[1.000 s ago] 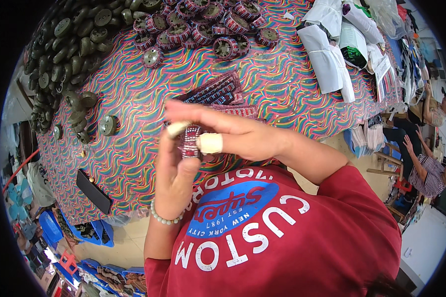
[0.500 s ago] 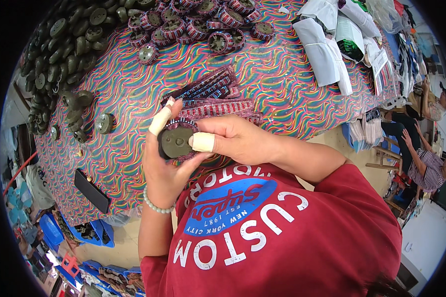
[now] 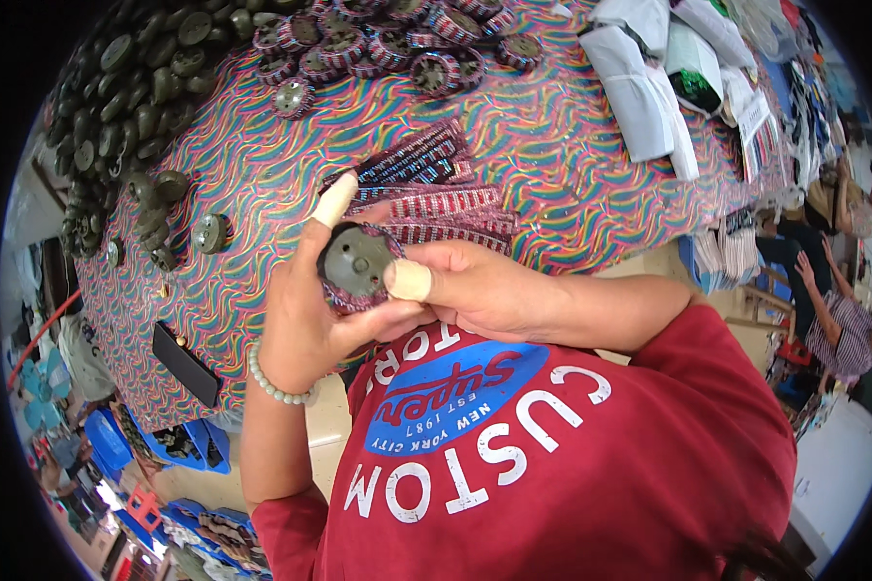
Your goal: Assembling small plastic and fabric components at a workstation.
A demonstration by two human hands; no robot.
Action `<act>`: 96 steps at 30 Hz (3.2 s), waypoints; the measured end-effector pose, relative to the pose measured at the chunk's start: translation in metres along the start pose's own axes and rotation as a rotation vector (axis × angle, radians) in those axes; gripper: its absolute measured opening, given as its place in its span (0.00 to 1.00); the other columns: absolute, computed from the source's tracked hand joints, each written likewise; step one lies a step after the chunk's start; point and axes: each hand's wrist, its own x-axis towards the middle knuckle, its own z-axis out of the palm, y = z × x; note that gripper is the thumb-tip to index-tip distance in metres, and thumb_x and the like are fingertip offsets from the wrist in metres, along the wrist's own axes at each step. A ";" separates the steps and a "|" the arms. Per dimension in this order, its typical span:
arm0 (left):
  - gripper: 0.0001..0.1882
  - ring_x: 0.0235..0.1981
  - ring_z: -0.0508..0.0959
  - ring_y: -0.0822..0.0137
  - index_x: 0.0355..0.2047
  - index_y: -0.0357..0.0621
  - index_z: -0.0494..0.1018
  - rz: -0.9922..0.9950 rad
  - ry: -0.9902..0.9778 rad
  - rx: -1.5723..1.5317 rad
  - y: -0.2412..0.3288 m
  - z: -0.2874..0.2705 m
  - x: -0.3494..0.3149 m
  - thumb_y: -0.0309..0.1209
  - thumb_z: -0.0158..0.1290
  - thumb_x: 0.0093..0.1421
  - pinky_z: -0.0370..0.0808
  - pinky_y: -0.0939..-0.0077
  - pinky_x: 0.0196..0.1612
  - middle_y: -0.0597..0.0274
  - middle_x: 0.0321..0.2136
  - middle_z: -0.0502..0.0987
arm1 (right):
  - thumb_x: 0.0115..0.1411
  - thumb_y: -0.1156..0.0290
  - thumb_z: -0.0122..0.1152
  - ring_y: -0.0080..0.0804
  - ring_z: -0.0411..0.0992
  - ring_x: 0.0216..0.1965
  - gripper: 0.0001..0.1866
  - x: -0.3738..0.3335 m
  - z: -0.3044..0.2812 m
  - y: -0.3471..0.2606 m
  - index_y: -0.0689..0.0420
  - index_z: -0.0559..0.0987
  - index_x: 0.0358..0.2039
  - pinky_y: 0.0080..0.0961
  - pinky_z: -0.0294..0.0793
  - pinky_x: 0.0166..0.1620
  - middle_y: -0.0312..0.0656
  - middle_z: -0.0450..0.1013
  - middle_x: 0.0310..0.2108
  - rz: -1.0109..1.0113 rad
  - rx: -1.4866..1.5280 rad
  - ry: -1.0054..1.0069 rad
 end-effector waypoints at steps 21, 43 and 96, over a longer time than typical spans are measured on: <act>0.36 0.57 0.67 0.53 0.58 0.31 0.55 0.053 0.212 -0.199 -0.001 0.020 -0.017 0.38 0.58 0.56 0.65 0.63 0.57 0.42 0.57 0.63 | 0.64 0.58 0.51 0.21 0.74 0.38 0.18 0.011 0.001 -0.027 0.61 0.77 0.42 0.18 0.73 0.41 0.37 0.77 0.34 -0.007 -0.395 -0.013; 0.37 0.55 0.70 0.51 0.53 0.37 0.59 0.123 0.026 0.192 -0.006 0.014 -0.020 0.27 0.66 0.44 0.57 0.54 0.62 0.48 0.52 0.70 | 0.67 0.56 0.43 0.24 0.71 0.43 0.21 0.002 -0.016 -0.028 0.64 0.70 0.45 0.21 0.73 0.46 0.40 0.72 0.41 0.189 -0.216 -0.260; 0.24 0.51 0.72 0.60 0.57 0.40 0.62 -0.282 0.477 -0.415 -0.018 0.026 -0.021 0.23 0.51 0.59 0.71 0.69 0.51 0.53 0.53 0.69 | 0.59 0.69 0.53 0.35 0.74 0.33 0.14 0.059 -0.061 -0.119 0.59 0.73 0.45 0.28 0.72 0.37 0.45 0.74 0.31 -1.063 -1.733 0.669</act>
